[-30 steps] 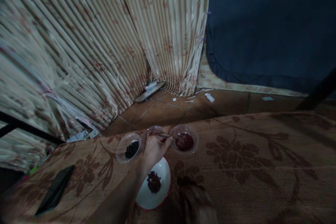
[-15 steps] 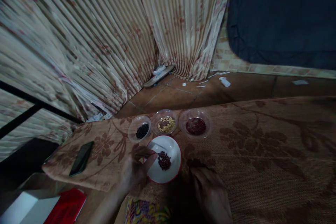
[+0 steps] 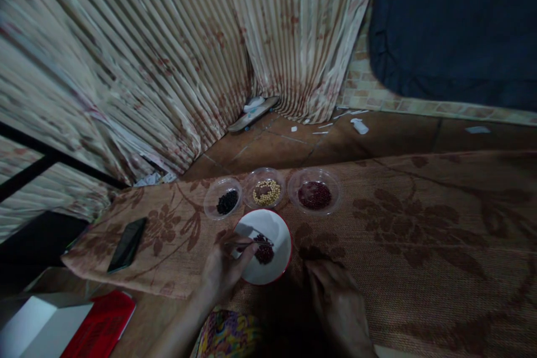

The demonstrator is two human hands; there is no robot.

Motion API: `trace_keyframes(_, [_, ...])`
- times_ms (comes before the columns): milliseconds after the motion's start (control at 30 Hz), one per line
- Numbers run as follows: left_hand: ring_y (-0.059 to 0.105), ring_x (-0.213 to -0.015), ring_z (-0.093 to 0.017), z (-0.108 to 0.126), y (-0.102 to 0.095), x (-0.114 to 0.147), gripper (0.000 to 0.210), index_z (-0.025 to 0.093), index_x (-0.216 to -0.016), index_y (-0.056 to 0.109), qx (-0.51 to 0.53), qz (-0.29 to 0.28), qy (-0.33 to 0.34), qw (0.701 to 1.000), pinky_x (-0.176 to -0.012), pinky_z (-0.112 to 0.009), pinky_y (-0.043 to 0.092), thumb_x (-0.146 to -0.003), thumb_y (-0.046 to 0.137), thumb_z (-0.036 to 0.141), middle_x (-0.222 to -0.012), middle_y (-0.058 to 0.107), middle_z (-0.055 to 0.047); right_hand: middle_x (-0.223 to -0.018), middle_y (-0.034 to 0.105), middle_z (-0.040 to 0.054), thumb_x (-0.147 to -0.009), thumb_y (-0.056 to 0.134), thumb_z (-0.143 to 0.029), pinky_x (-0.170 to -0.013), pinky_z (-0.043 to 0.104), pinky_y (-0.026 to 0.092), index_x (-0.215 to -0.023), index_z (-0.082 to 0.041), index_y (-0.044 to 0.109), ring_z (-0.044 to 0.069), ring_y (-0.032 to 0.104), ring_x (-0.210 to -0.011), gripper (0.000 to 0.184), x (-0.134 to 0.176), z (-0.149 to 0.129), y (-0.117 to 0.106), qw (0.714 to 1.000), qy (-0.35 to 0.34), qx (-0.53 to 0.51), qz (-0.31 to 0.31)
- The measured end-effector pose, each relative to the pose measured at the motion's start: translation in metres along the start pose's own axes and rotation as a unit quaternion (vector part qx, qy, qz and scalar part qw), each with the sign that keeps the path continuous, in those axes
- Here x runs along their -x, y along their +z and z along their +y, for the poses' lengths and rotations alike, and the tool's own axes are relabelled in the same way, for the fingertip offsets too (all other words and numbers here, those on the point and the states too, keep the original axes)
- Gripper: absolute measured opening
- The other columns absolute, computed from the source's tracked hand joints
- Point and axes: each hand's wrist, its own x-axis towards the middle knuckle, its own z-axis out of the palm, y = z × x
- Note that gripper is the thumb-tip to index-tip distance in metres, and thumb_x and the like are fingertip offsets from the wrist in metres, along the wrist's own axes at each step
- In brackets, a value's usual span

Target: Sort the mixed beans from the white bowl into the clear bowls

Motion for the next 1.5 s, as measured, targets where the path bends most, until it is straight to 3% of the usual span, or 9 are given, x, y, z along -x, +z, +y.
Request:
trace_keyframes(267, [0.070,-0.078,-0.019,-0.006,0.009,0.005,0.008,0.024,-0.078,0.072,0.008,0.040,-0.013,0.999,-0.091,-0.040,0.052,-0.081,0.067,0.030,-0.080,0.075,-0.001,-0.098,0.071,0.0048,-0.096,0.044,-0.028,-0.079,0.031,0.051,-0.104,-0.023,0.070,0.018,0.065,-0.088,0.028,-0.001,-0.001,0.000,1.000,-0.011,0.025,0.001])
trace_keyframes(567, [0.070,-0.078,-0.020,-0.007,0.007,0.006,0.011,0.025,-0.075,0.071,-0.037,0.023,0.000,0.999,-0.106,-0.049,0.039,-0.083,0.066,0.030,-0.077,0.075,0.000,-0.098,0.072,0.0044,-0.096,0.045,-0.030,-0.079,0.031,0.052,-0.105,-0.025,0.071,0.018,0.066,-0.089,0.028,-0.002,-0.002,-0.001,1.000,-0.004,0.015,0.005])
trace_keyframes(1000, [0.068,-0.076,-0.019,-0.001,0.009,0.007,0.010,0.025,-0.075,0.071,-0.075,0.045,0.043,0.995,-0.096,-0.045,0.043,-0.083,0.066,0.028,-0.075,0.073,0.000,-0.098,0.072,0.0042,-0.096,0.045,-0.028,-0.077,0.031,0.053,-0.103,-0.025,0.071,0.018,0.067,-0.087,0.027,-0.002,0.000,0.000,1.000,-0.013,0.021,0.000])
trace_keyframes(1500, [0.068,-0.076,-0.019,0.006,0.005,0.009,0.012,0.027,-0.075,0.071,-0.104,0.021,0.062,0.992,-0.104,-0.049,0.038,-0.084,0.063,0.027,-0.074,0.074,0.001,-0.099,0.072,0.0037,-0.095,0.045,-0.028,-0.079,0.031,0.053,-0.104,-0.025,0.071,0.018,0.067,-0.089,0.027,-0.001,-0.001,0.001,1.000,-0.004,0.016,0.001])
